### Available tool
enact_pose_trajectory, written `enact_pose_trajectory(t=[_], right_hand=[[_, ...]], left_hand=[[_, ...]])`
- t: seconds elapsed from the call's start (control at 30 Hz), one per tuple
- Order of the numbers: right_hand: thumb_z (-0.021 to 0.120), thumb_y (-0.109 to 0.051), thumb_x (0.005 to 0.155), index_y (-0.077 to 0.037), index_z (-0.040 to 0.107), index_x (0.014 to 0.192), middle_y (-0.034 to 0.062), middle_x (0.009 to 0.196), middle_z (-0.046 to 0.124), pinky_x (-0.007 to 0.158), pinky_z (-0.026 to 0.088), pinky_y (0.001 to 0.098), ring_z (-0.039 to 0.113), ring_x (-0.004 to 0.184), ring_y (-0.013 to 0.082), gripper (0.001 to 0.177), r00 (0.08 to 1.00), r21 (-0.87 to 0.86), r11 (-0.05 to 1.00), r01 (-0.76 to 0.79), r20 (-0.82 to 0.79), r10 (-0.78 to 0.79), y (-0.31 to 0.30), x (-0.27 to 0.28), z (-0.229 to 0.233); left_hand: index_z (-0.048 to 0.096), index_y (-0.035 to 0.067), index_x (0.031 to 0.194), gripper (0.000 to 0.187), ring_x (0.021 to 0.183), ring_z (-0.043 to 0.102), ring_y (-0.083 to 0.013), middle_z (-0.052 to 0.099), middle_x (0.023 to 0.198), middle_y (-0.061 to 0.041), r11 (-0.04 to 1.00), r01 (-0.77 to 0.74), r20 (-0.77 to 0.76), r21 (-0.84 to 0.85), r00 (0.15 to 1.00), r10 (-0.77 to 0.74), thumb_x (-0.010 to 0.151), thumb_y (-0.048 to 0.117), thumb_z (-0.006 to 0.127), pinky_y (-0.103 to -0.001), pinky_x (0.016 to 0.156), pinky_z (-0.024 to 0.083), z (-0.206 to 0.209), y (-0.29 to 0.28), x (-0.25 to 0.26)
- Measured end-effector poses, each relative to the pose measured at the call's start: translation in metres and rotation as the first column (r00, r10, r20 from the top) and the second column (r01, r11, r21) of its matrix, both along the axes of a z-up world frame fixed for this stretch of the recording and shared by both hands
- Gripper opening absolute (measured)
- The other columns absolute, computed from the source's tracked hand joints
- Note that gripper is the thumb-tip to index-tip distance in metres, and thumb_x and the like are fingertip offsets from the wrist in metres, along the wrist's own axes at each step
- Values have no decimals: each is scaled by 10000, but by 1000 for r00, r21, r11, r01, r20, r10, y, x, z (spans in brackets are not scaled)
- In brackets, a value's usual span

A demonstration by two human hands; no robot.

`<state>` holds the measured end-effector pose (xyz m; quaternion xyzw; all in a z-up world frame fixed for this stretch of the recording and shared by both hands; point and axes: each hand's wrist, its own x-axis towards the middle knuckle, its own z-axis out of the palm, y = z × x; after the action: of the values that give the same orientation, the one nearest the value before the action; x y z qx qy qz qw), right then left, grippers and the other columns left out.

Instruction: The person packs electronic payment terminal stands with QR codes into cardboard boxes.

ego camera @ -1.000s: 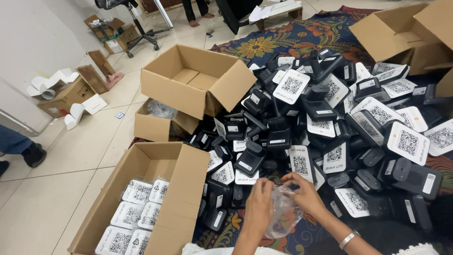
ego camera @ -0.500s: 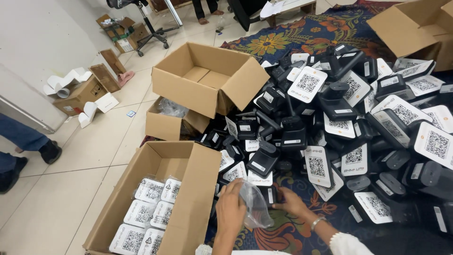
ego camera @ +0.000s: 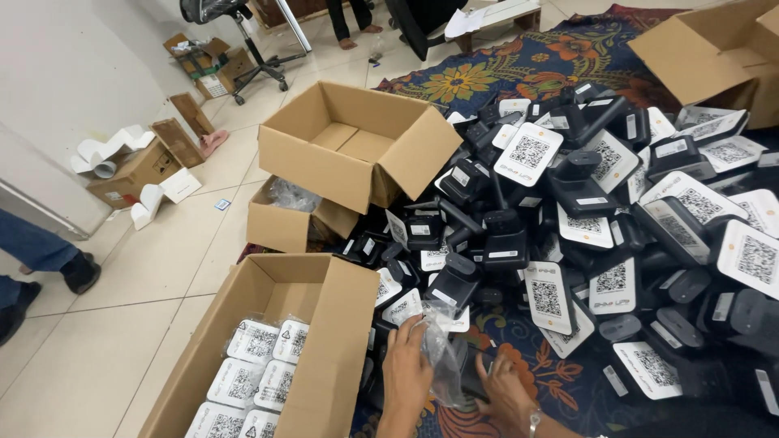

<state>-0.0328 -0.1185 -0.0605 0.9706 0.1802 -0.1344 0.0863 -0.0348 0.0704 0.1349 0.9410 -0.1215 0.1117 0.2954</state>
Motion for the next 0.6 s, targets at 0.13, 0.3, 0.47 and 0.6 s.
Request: enact_pose_trajectory(t=[0.13, 0.3, 0.47, 0.6], right_hand=[[705, -615, 888, 95, 256, 1480, 455, 1167, 506, 722, 590, 425, 632, 962, 449, 1028, 998, 55, 997, 53, -48, -51, -41, -19, 6], [708, -412, 883, 30, 429, 1382, 225, 833, 699, 740, 590, 430, 711, 814, 373, 723, 995, 515, 851, 98, -53, -83, -104, -10, -18], [715, -347, 875, -52, 567, 1307, 183, 781, 737, 694, 597, 433, 731, 764, 337, 544, 934, 718, 636, 283, -56, -352, -128, -21, -7], [757, -380, 883, -94, 624, 1284, 181, 752, 774, 584, 560, 365, 715, 644, 248, 509, 759, 843, 175, 509, -343, -554, -137, -40, 16]], left_hand=[[652, 6, 1222, 528, 1209, 555, -358, 608, 1372, -81, 1000, 6, 28, -25, 1000, -6, 713, -108, 571, -427, 996, 493, -5, -14, -2], [661, 12, 1226, 550, 1159, 540, -386, 600, 1359, -113, 993, 48, -8, -110, 999, -49, 711, -147, 555, -442, 985, 462, -15, -35, -1], [706, 44, 1205, 562, 1146, 569, -372, 617, 1380, -94, 986, 75, -25, -152, 996, -80, 716, -167, 524, -417, 1012, 472, -28, -57, 7], [704, 23, 1229, 572, 1137, 606, -366, 631, 1363, -119, 982, 137, 109, -127, 986, -123, 719, -182, 544, -421, 996, 481, -40, -58, 16]])
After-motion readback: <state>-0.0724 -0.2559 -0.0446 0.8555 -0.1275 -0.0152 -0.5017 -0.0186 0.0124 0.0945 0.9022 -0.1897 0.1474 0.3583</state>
